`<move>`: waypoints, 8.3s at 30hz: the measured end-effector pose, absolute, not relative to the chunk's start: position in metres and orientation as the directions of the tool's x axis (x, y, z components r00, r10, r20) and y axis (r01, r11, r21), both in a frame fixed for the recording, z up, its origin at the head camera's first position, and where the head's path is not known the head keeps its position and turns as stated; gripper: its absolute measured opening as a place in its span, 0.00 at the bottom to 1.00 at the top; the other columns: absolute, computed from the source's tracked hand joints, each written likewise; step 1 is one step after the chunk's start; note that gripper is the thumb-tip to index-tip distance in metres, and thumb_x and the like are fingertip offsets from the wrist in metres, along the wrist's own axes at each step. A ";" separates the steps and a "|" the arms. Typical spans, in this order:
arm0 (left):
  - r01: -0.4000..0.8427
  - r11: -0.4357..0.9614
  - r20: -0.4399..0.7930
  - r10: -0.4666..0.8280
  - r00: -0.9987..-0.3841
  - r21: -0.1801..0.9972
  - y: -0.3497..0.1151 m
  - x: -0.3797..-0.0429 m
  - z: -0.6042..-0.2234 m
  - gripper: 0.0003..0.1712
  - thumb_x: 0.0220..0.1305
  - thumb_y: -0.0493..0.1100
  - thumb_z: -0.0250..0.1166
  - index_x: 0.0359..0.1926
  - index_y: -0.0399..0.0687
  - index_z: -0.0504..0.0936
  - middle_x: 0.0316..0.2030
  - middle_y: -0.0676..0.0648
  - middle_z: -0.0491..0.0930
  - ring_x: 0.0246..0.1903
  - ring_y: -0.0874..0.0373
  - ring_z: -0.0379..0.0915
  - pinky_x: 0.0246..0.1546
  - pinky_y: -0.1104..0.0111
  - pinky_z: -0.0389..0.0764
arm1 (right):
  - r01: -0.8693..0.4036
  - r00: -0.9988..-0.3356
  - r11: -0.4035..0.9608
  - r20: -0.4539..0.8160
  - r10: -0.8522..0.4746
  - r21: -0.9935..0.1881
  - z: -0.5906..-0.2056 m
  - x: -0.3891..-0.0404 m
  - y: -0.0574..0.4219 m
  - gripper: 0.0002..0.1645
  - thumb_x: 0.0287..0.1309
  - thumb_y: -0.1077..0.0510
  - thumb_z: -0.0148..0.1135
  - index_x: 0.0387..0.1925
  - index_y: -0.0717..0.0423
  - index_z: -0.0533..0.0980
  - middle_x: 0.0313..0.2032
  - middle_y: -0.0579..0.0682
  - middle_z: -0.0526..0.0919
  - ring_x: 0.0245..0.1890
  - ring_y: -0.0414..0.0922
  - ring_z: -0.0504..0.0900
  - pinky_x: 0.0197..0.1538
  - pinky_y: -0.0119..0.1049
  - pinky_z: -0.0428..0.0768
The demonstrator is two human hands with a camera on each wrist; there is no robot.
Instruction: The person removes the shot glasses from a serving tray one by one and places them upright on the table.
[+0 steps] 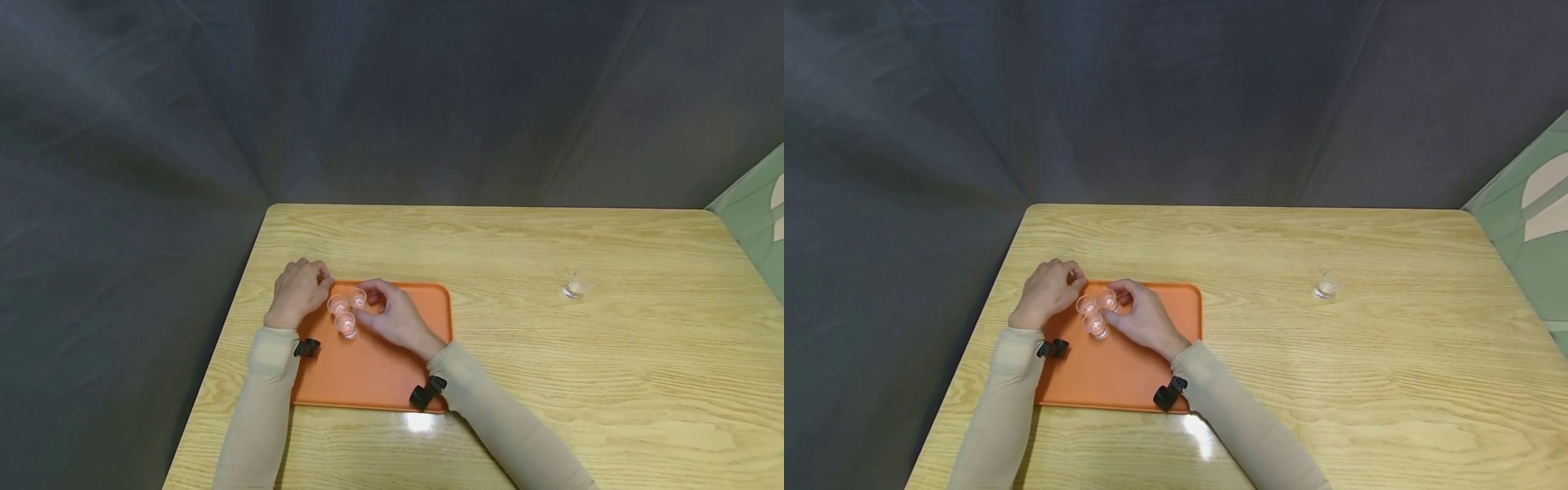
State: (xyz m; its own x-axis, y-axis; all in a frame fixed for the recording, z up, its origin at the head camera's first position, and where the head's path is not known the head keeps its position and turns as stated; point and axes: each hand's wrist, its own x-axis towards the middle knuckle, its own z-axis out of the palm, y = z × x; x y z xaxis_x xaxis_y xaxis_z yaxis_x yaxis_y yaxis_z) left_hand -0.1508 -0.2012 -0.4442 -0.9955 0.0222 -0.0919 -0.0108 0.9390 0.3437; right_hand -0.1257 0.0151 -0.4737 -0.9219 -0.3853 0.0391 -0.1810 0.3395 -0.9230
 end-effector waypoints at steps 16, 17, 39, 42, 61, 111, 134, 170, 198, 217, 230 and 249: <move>-0.001 0.939 -0.076 0.027 -0.997 0.343 -0.201 -0.151 -0.445 0.10 0.74 0.47 0.65 0.42 0.46 0.87 0.40 0.40 0.82 0.44 0.41 0.75 0.42 0.51 0.76 | -0.154 -0.932 0.333 0.024 -0.362 -0.930 -0.476 -0.126 0.014 0.22 0.61 0.57 0.76 0.57 0.56 0.83 0.45 0.55 0.87 0.47 0.50 0.85 0.44 0.30 0.80; -0.001 0.939 -0.076 0.027 -0.997 0.343 -0.201 -0.151 -0.445 0.10 0.74 0.47 0.65 0.42 0.46 0.87 0.40 0.40 0.82 0.44 0.41 0.75 0.42 0.51 0.77 | -0.148 -0.934 0.330 0.022 -0.357 -0.932 -0.476 -0.126 0.015 0.22 0.61 0.57 0.76 0.56 0.56 0.83 0.45 0.54 0.87 0.46 0.50 0.85 0.44 0.30 0.80; -0.005 0.935 -0.072 0.022 -0.997 0.355 -0.199 -0.150 -0.445 0.09 0.75 0.47 0.65 0.41 0.47 0.87 0.40 0.41 0.82 0.44 0.41 0.75 0.43 0.51 0.76 | -0.088 -0.971 0.258 0.026 -0.236 -0.962 -0.476 -0.124 0.037 0.22 0.59 0.56 0.77 0.54 0.52 0.84 0.42 0.53 0.89 0.41 0.46 0.86 0.46 0.35 0.83; -0.006 0.934 -0.073 0.021 -0.997 0.356 -0.199 -0.149 -0.445 0.09 0.75 0.47 0.65 0.41 0.47 0.87 0.40 0.41 0.81 0.43 0.41 0.75 0.43 0.52 0.76 | -0.095 -0.972 0.261 0.034 -0.231 -0.961 -0.476 -0.124 0.045 0.22 0.59 0.56 0.78 0.54 0.53 0.84 0.43 0.54 0.89 0.41 0.47 0.87 0.46 0.34 0.83; -0.008 0.934 -0.076 0.021 -0.997 0.357 -0.199 -0.149 -0.444 0.09 0.75 0.47 0.65 0.40 0.48 0.87 0.39 0.41 0.81 0.43 0.42 0.74 0.42 0.53 0.76 | -0.101 -0.981 0.261 0.052 -0.187 -0.960 -0.469 -0.124 0.088 0.20 0.59 0.55 0.79 0.53 0.50 0.85 0.44 0.54 0.88 0.41 0.47 0.87 0.46 0.33 0.84; -0.015 0.933 -0.086 0.017 -0.996 0.360 -0.198 -0.149 -0.446 0.10 0.75 0.48 0.66 0.42 0.47 0.86 0.40 0.41 0.81 0.43 0.42 0.74 0.43 0.53 0.75 | -0.023 -0.998 0.408 0.046 0.045 -0.913 -0.473 -0.110 0.234 0.27 0.67 0.53 0.74 0.61 0.63 0.79 0.47 0.31 0.83 0.45 0.26 0.82 0.47 0.18 0.80; -0.013 0.936 -0.075 0.014 -0.997 0.351 -0.199 -0.149 -0.450 0.10 0.75 0.48 0.65 0.42 0.48 0.86 0.40 0.41 0.81 0.44 0.41 0.75 0.43 0.52 0.76 | 0.055 -0.989 0.470 0.016 0.145 -0.881 -0.476 -0.102 0.276 0.32 0.67 0.50 0.74 0.64 0.64 0.77 0.43 0.22 0.80 0.42 0.22 0.80 0.42 0.18 0.79; 0.003 0.937 -0.061 0.026 -0.998 0.350 -0.200 -0.150 -0.448 0.09 0.76 0.47 0.65 0.41 0.48 0.87 0.39 0.41 0.81 0.43 0.42 0.75 0.41 0.53 0.76 | -0.117 -0.958 0.544 0.239 0.159 -0.831 -0.457 -0.105 0.271 0.19 0.65 0.56 0.75 0.55 0.57 0.83 0.51 0.42 0.87 0.50 0.27 0.79 0.56 0.20 0.72; -0.006 0.934 -0.068 0.020 -0.997 0.358 -0.201 -0.148 -0.450 0.09 0.76 0.48 0.66 0.40 0.49 0.85 0.38 0.42 0.80 0.43 0.42 0.74 0.39 0.55 0.74 | -0.258 -0.961 0.357 0.200 -0.192 -0.898 -0.455 -0.107 0.151 0.19 0.62 0.63 0.75 0.54 0.64 0.83 0.53 0.62 0.88 0.54 0.58 0.86 0.59 0.50 0.85; -0.004 0.935 -0.076 0.024 -0.997 0.354 -0.200 -0.149 -0.451 0.09 0.75 0.47 0.66 0.41 0.48 0.86 0.38 0.42 0.80 0.42 0.42 0.74 0.39 0.54 0.74 | -0.298 -0.876 0.297 0.136 -0.462 -0.908 -0.457 -0.095 0.062 0.21 0.61 0.60 0.76 0.54 0.62 0.83 0.50 0.58 0.89 0.48 0.55 0.88 0.52 0.54 0.86; -0.004 0.945 -0.086 0.026 -0.996 0.328 -0.201 -0.150 -0.449 0.09 0.76 0.46 0.63 0.42 0.48 0.86 0.41 0.40 0.81 0.44 0.41 0.75 0.43 0.51 0.77 | -0.289 -0.873 0.379 0.080 -0.481 -0.879 -0.453 -0.094 0.023 0.24 0.61 0.54 0.76 0.56 0.60 0.83 0.47 0.53 0.90 0.44 0.49 0.89 0.49 0.42 0.87; 0.007 0.945 -0.078 0.034 -0.996 0.327 -0.202 -0.151 -0.450 0.09 0.76 0.47 0.65 0.41 0.48 0.86 0.41 0.40 0.82 0.45 0.40 0.76 0.43 0.49 0.78 | -0.268 -0.875 0.412 0.041 -0.483 -0.871 -0.464 -0.095 0.010 0.19 0.62 0.52 0.76 0.53 0.53 0.85 0.43 0.47 0.89 0.44 0.46 0.87 0.48 0.36 0.84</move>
State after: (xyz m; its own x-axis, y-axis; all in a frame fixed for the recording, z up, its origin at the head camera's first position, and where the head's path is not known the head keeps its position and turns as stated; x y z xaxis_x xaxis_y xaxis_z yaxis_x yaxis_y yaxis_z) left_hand -0.1506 -0.2019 -0.4500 -0.9964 0.0345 -0.0779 0.0071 0.9451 0.3267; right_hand -0.0955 0.0097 -0.4645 -0.8748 -0.4827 0.0413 -0.2685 0.4121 -0.8707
